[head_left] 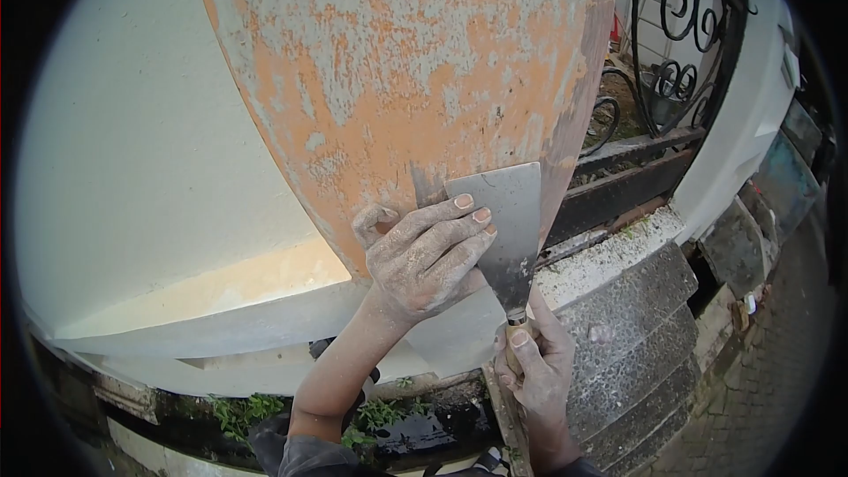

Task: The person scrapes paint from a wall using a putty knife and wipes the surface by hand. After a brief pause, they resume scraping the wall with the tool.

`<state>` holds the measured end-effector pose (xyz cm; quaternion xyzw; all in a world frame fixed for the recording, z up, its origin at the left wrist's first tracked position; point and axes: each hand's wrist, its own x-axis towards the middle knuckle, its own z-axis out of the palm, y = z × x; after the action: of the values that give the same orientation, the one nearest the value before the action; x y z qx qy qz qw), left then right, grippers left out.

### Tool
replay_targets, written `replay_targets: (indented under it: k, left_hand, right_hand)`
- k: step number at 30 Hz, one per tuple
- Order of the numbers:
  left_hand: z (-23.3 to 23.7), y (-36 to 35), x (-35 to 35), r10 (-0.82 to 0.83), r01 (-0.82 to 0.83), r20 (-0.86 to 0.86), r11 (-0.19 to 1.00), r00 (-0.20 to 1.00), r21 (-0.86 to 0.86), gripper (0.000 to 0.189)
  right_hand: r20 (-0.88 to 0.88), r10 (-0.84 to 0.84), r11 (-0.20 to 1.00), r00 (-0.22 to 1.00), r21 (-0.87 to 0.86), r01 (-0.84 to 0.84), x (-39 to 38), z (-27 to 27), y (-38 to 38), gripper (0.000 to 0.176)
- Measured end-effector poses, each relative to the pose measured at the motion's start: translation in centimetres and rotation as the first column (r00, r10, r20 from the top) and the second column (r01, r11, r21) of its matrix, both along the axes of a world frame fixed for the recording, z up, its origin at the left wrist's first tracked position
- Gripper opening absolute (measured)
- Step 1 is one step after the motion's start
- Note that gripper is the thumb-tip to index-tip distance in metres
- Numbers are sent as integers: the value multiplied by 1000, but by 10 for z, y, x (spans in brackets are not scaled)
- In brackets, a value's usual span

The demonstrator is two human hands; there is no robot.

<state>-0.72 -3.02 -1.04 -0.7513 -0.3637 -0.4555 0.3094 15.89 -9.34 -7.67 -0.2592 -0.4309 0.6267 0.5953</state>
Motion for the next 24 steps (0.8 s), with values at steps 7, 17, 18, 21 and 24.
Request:
replay_targets:
  k: [7, 17, 18, 21, 24]
  left_hand:
    - [6, 3, -3, 4, -4, 0, 1000, 1000, 14, 15]
    - [-9, 3, 0, -42, 42, 17, 999, 999, -34, 14]
    - [-12, 0, 2, -62, 63, 40, 997, 997, -44, 14]
    - [-11, 3, -2, -64, 64, 23, 998, 998, -15, 15]
    - [-9, 3, -1, -47, 47, 14, 999, 999, -12, 14]
  right_hand:
    - [7, -6, 1000, 1000, 5, 6, -5, -2, -1, 50]
    - [39, -33, 999, 999, -41, 35, -1, 3, -9, 50]
    - [18, -28, 998, 999, -50, 29, 0, 1, -12, 50]
    - [-3, -24, 999, 1000, -41, 24, -2, -3, -12, 50]
    - [7, -44, 999, 999, -26, 45, -4, -6, -8, 51]
